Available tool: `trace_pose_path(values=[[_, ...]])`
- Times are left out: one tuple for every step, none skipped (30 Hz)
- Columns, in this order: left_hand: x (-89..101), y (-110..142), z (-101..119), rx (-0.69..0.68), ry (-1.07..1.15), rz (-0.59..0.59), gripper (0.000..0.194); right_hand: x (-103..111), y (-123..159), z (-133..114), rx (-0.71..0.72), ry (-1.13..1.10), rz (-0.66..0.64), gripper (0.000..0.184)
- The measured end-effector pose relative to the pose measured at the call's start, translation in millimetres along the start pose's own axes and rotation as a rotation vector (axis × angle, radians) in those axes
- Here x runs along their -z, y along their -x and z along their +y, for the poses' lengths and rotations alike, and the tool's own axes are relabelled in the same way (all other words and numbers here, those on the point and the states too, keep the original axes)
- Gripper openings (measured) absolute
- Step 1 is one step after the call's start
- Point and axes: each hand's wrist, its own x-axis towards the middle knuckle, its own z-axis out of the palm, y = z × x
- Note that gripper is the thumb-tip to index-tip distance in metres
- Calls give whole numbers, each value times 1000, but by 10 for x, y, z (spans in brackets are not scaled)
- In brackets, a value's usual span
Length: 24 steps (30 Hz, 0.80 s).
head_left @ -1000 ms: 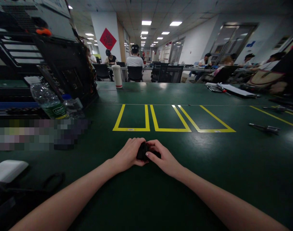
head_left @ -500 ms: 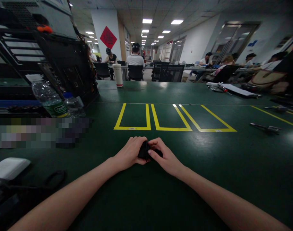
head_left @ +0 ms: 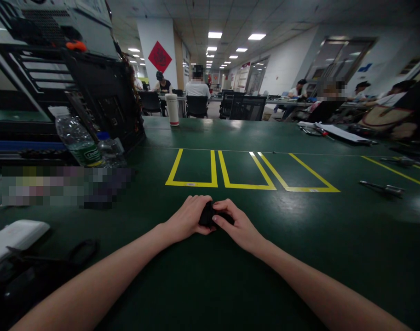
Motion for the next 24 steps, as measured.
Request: trace_pose_path(values=[[-1, 1, 0, 0, 0, 1, 53, -5, -4, -4, -6, -16, -2, 14], [-3, 1, -1, 0, -1, 1, 52, -8, -7, -11, -17, -31, -4, 15], [-5, 1, -3, 1, -2, 1, 52, -8, -9, -19, -33, -42, -5, 18], [-8, 1, -5, 3, -2, 2, 53, -6, -10, -28, -50, -47, -5, 21], [-11, 1, -7, 3, -3, 4, 53, -1, -9, -36, -66, -43, -8, 23], [-14, 1, -8, 3, -2, 4, 52, 5, -7, -42, -75, -34, -14, 24], [-16, 2, -10, 2, -2, 4, 52, 12, -4, -45, -72, -19, -25, 23], [-17, 2, -11, 3, -5, 5, 52, 18, 0, -44, -61, 2, -35, 22], [-19, 3, -13, 4, -7, 5, 52, 24, 4, -40, -41, 26, -40, 21], [-22, 2, -15, 4, -11, 5, 52, 28, 8, -32, -18, 48, -39, 22], [-24, 1, -18, 5, -14, 4, 52, 30, 12, -22, 2, 65, -35, 24], [-28, -1, -20, 8, -18, 4, 53, 30, 14, -12, 16, 70, -31, 25], [-32, -5, -23, 10, -22, 5, 53, 27, 15, -1, 24, 63, -29, 25], [-37, -9, -26, 8, -27, 7, 53, 23, 13, 7, 25, 46, -28, 23], [-40, -12, -28, 5, -34, 11, 54, 17, 11, 13, 26, 22, -25, 20], [-43, -15, -30, 2, -40, 16, 54, 11, 7, 15, 25, -1, -22, 17], [-44, -17, -31, -1, -43, 19, 53, 6, 4, 14, 22, -22, -19, 16], [-44, -17, -31, -5, -43, 21, 53, 2, 0, 8, 16, -38, -19, 15], [-42, -15, -30, -8, -39, 20, 53, 1, -3, -1, 5, -49, -20, 16], [-40, -12, -29, -9, -32, 19, 53, 3, -5, -11, -11, -56, -24, 18], [-38, -9, -28, -9, -24, 18, 53, 8, -6, -22, -29, -60, -29, 21], [-36, -6, -27, -10, -18, 17, 53, 14, -6, -31, -45, -60, -35, 22], [-34, -3, -27, -10, -14, 16, 53, 22, -6, -37, -54, -57, -44, 23], [-32, -1, -26, -10, -13, 15, 53, 29, -6, -39, -51, -51, -56, 23]])
